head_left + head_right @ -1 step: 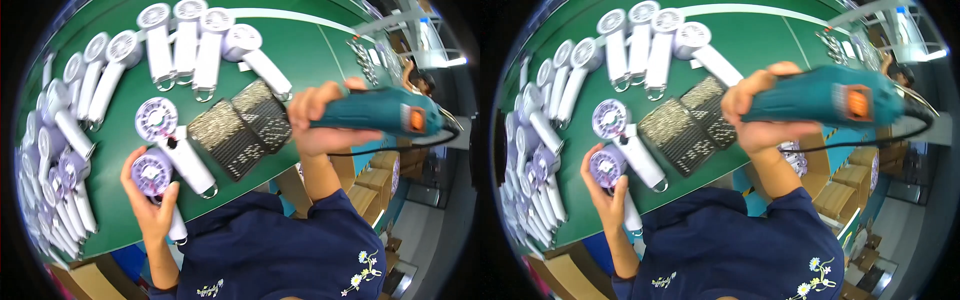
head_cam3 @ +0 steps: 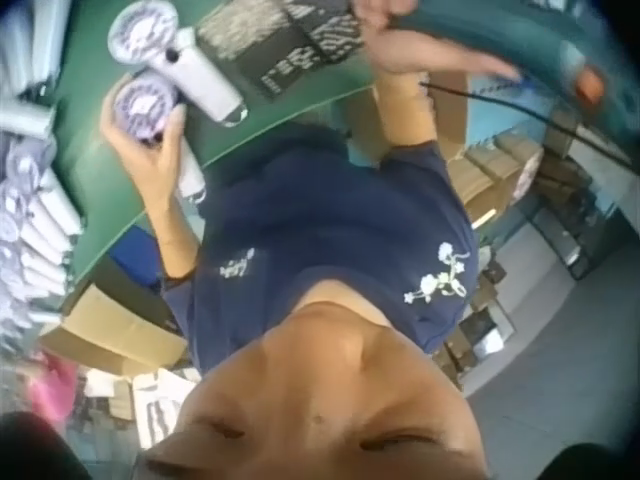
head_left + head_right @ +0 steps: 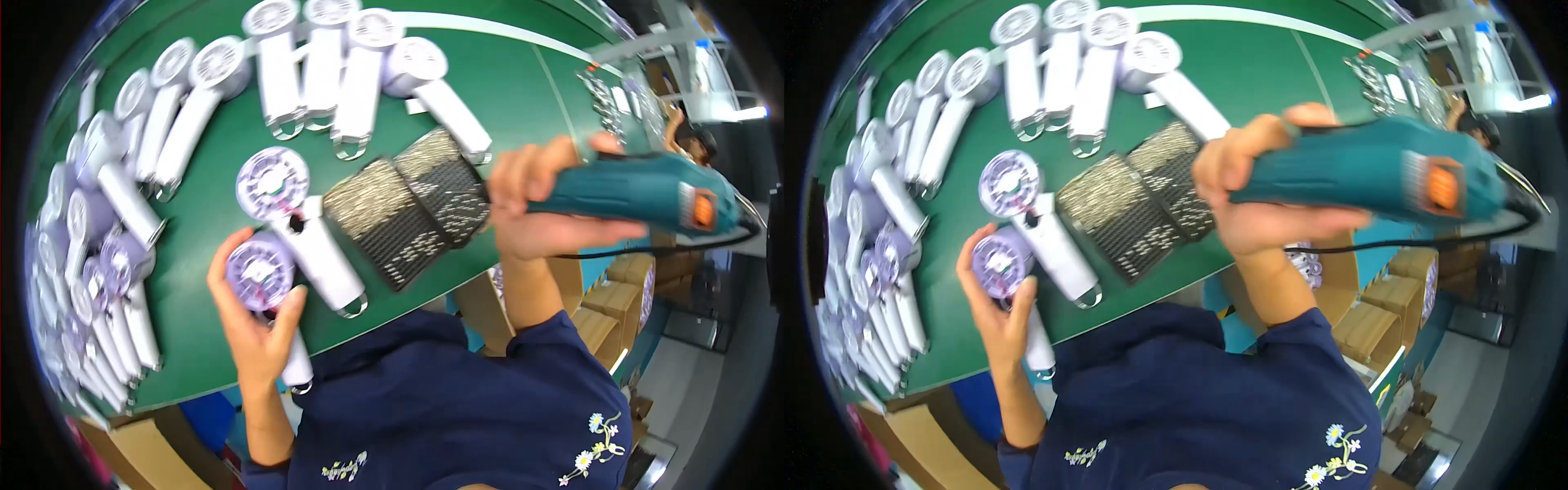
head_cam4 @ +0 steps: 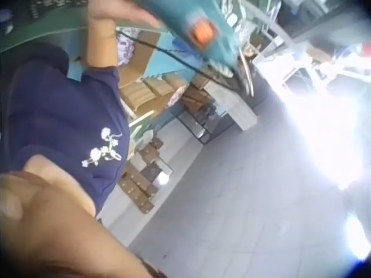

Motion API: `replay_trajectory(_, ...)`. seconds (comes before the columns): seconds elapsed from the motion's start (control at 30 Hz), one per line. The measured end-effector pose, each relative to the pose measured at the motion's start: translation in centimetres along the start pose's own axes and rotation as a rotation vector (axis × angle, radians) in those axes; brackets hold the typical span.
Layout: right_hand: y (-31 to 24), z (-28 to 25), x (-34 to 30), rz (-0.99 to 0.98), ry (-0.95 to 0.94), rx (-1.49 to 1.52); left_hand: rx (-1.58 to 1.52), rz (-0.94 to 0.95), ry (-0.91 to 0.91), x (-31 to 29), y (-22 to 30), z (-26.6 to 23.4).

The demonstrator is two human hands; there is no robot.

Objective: The person assembles small handheld electric fans from fan parts and screws, then places the completed units into a cardboard box. The assembly is performed using an electric screwdriver.

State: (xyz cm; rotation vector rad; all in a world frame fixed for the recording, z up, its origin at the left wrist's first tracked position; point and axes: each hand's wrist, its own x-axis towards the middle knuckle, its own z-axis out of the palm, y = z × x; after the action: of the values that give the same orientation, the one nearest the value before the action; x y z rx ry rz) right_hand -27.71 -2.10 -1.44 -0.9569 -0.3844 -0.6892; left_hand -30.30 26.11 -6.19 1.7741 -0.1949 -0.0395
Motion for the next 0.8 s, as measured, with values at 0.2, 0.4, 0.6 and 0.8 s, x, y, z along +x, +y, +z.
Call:
replay_trajectory(0.2, 1.5, 9.9, -1.0, 0.048, -0.249, 0.091, 0.229, 0.102, 0.015, 0.6, 0.1, 0.1)
replay_trajectory(0.4, 5.7, 11.6, -1.8, 0.095, -0.523, 0.127, 0.286, 0.149, 0.026, 0.7, -0.1, -0.6)
replay_trajectory(0.6, 6.8, 12.1, -1.3, 0.189, -0.662, 0.071, 0.278, 0.162, 0.007, 1.1, -0.3, -0.4)
replay_trajectory(0.8, 7.7, 11.9, -0.9, 0.203, -0.565, 0.069, 0.249, 0.124, -0.024, 1.2, -0.1, -0.2)
